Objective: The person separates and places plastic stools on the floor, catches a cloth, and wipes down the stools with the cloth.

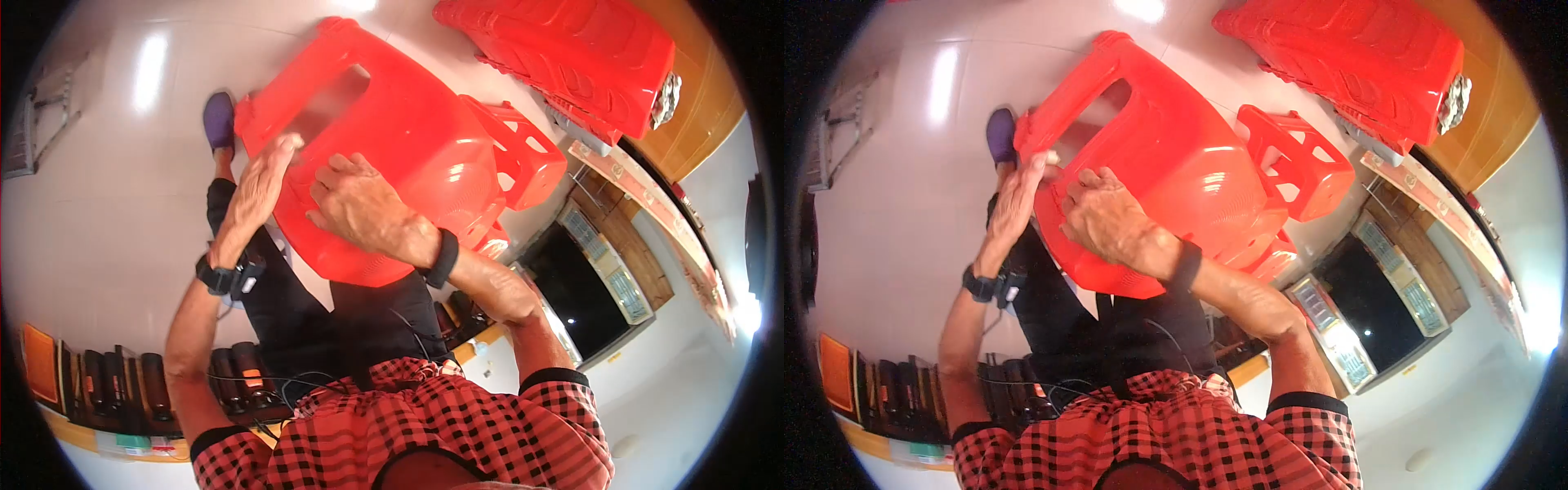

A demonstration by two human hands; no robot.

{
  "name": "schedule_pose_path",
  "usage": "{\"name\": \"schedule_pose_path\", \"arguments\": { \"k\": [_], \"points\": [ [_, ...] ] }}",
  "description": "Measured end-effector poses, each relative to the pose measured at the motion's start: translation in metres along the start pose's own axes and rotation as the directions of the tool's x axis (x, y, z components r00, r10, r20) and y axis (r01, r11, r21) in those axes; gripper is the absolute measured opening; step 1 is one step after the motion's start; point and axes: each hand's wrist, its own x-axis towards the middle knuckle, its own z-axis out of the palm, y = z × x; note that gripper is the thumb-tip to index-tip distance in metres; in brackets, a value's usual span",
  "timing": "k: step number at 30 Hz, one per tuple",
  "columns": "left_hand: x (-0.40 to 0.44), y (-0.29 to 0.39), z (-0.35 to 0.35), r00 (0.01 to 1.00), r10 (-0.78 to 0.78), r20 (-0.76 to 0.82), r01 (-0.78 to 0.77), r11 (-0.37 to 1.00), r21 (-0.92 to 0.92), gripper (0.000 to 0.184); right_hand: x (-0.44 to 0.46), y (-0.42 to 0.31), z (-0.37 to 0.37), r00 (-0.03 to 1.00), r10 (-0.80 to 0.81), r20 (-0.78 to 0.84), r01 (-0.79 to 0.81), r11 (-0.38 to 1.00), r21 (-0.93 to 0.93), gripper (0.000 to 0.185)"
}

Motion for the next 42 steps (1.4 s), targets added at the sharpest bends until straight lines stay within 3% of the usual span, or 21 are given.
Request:
{"name": "schedule_pose_path", "arguments": {
  "k": [3, 4, 10, 13, 15, 17, 18, 20, 21, 22, 23, 25, 28, 29, 30, 32, 34, 35, 38, 39, 42],
  "points": [
    [-0.021, -0.009, 0.007, 0.992, -0.022, -0.121, 0.019, 1.0, -0.024, 0.063, 0.01, -0.001, 0.001, 0.998, 0.0, 0.068, 0.003, 0.998, -0.055, 0.026],
    [-0.024, -0.011, 0.009, 0.99, -0.112, -0.088, 0.102, 0.988, -0.118, 0.065, 0.01, -0.003, 0.0, 0.993, 0.006, 0.119, 0.003, 0.997, -0.073, 0.027],
    [-0.029, 0.016, 0.019, 0.988, -0.151, -0.043, 0.147, 0.985, -0.085, 0.067, -0.017, -0.011, -0.017, 1.0, 0.004, 0.012, -0.003, 0.999, -0.049, 0.024],
    [-0.023, 0.014, 0.03, 0.999, -0.035, 0.022, 0.032, 0.989, 0.145, 0.063, -0.075, -0.008, -0.019, 0.907, 0.0, -0.422, 0.095, 0.974, 0.204, 0.02],
    [-0.014, 0.026, 0.044, 0.999, 0.016, 0.047, -0.029, 0.956, 0.293, 0.061, -0.133, 0.0, -0.015, 0.719, 0.252, -0.647, -0.051, 0.948, 0.313, 0.023],
    [-0.013, 0.06, 0.06, 0.996, 0.064, 0.067, -0.086, 0.906, 0.414, 0.059, -0.192, 0.027, 0.017, 0.46, 0.607, -0.648, -0.226, 0.786, 0.575, 0.016],
    [-0.01, 0.066, 0.067, 0.996, 0.064, 0.062, -0.084, 0.907, 0.412, 0.059, -0.217, 0.043, 0.05, 0.252, 0.802, -0.542, -0.212, 0.592, 0.777, 0.015],
    [-0.002, 0.07, 0.079, 0.997, 0.053, 0.047, -0.067, 0.908, 0.413, 0.059, -0.257, 0.079, 0.128, 0.04, 0.962, -0.268, -0.273, 0.269, 0.924, 0.032],
    [-0.001, 0.073, 0.077, 1.0, -0.002, 0.009, -0.001, 0.927, 0.374, 0.06, -0.26, 0.076, 0.132, 0.122, 0.989, 0.077, -0.046, -0.072, 0.996, 0.043],
    [0.001, 0.074, 0.079, 1.0, 0.002, -0.003, -0.001, 0.917, 0.4, 0.059, -0.262, 0.079, 0.142, 0.275, 0.891, 0.362, 0.156, -0.412, 0.898, 0.054],
    [0.0, 0.074, 0.081, 1.0, 0.006, -0.014, 0.001, 0.906, 0.423, 0.058, -0.259, 0.081, 0.153, 0.386, 0.852, 0.353, 0.181, -0.445, 0.877, 0.06],
    [0.0, 0.072, 0.08, 0.999, 0.012, -0.029, 0.0, 0.92, 0.391, 0.055, -0.239, 0.082, 0.167, 0.59, 0.753, 0.291, 0.221, -0.497, 0.839, 0.071],
    [0.011, 0.053, 0.072, 1.0, -0.029, -0.003, 0.029, 0.972, 0.235, 0.05, -0.212, 0.073, 0.161, 0.474, 0.854, 0.216, 0.308, -0.391, 0.868, 0.081],
    [0.014, 0.053, 0.072, 0.997, -0.077, 0.011, 0.073, 0.98, 0.187, 0.051, -0.21, 0.067, 0.147, 0.414, 0.871, 0.265, 0.299, -0.406, 0.864, 0.08],
    [0.013, 0.06, 0.071, 0.992, -0.125, 0.03, 0.12, 0.983, 0.141, 0.052, -0.208, 0.066, 0.148, 0.373, 0.882, 0.287, 0.29, -0.405, 0.867, 0.073],
    [0.011, 0.067, 0.079, 0.998, -0.043, -0.041, 0.046, 0.994, 0.096, 0.045, -0.202, 0.069, 0.148, 0.28, 0.904, 0.323, 0.274, -0.397, 0.876, 0.062],
    [-0.002, 0.088, 0.089, 0.994, -0.049, -0.099, 0.048, 0.999, -0.015, 0.032, -0.206, 0.064, 0.127, 0.267, 0.935, 0.234, 0.352, -0.321, 0.879, 0.057],
    [-0.004, 0.091, 0.082, 0.998, -0.059, -0.032, 0.058, 0.998, -0.038, 0.035, -0.208, 0.058, 0.118, 0.261, 0.943, 0.205, 0.385, -0.296, 0.874, 0.055],
    [-0.021, 0.118, 0.083, 0.993, -0.034, -0.116, 0.043, 0.996, 0.073, 0.04, -0.209, 0.049, 0.1, 0.174, 0.971, 0.165, 0.456, -0.228, 0.86, 0.052],
    [-0.024, 0.125, 0.077, 1.0, 0.028, -0.006, -0.028, 0.999, 0.034, 0.042, -0.215, 0.042, 0.092, 0.18, 0.974, 0.138, 0.384, -0.199, 0.902, 0.051],
    [-0.005, 0.125, 0.078, 1.0, -0.001, -0.004, 0.001, 0.997, -0.073, 0.045, -0.191, 0.091, 0.112, 0.183, 0.972, 0.148, 0.191, -0.183, 0.964, 0.047]
  ]
}}
